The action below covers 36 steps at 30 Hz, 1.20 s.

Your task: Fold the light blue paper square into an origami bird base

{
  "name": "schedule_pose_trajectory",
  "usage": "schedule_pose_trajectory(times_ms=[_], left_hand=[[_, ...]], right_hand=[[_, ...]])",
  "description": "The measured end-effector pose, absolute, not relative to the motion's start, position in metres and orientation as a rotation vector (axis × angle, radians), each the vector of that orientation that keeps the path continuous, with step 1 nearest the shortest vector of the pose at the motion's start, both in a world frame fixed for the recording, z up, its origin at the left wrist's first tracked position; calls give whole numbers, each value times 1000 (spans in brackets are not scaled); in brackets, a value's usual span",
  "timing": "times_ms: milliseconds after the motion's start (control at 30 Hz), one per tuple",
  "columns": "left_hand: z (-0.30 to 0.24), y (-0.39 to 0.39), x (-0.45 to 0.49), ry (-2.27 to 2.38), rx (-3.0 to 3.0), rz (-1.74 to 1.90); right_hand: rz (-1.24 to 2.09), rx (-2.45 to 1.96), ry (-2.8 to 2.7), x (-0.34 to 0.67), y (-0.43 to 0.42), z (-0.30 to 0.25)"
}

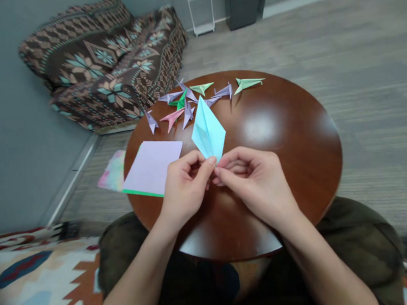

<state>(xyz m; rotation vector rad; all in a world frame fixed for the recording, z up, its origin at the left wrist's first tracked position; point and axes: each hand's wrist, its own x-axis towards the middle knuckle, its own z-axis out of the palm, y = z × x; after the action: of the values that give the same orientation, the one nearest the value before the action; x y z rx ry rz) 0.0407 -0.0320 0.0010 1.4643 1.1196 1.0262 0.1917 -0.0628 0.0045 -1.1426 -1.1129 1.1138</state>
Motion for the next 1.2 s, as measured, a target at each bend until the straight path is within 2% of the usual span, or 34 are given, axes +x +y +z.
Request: schedule_pose_trajectory(times_ms=[467, 533, 633, 667, 767, 833, 967, 1133, 1200], left_hand=[[1, -29, 38, 1086, 1422, 1047], [4, -27, 32, 1090, 1494, 1034], [11, -23, 18, 1056, 1680, 823], [13, -23, 14, 1037, 1753, 701], [19, -21, 4, 918, 1935, 429], [20, -21, 1, 878, 1959, 402], [18, -20, 1, 960, 1803, 592], [15, -22, 13, 974, 1424, 918], [14, -24, 19, 951, 1314, 958]], right_hand=[[1202, -1178, -1147, 196, -61, 0], [1066, -1204, -1149, 202, -60, -1], [512, -1270, -1145, 216, -58, 1], [338, -1284, -1221, 220, -58, 2], [164, -1333, -1681, 231, -59, 3], [215, -1329, -1851, 234, -61, 1], [509, -1333, -1922, 232, -63, -4], [1076, -1278, -1647, 213, -68, 4], [1190, -1234, -1509, 203, -70, 8]])
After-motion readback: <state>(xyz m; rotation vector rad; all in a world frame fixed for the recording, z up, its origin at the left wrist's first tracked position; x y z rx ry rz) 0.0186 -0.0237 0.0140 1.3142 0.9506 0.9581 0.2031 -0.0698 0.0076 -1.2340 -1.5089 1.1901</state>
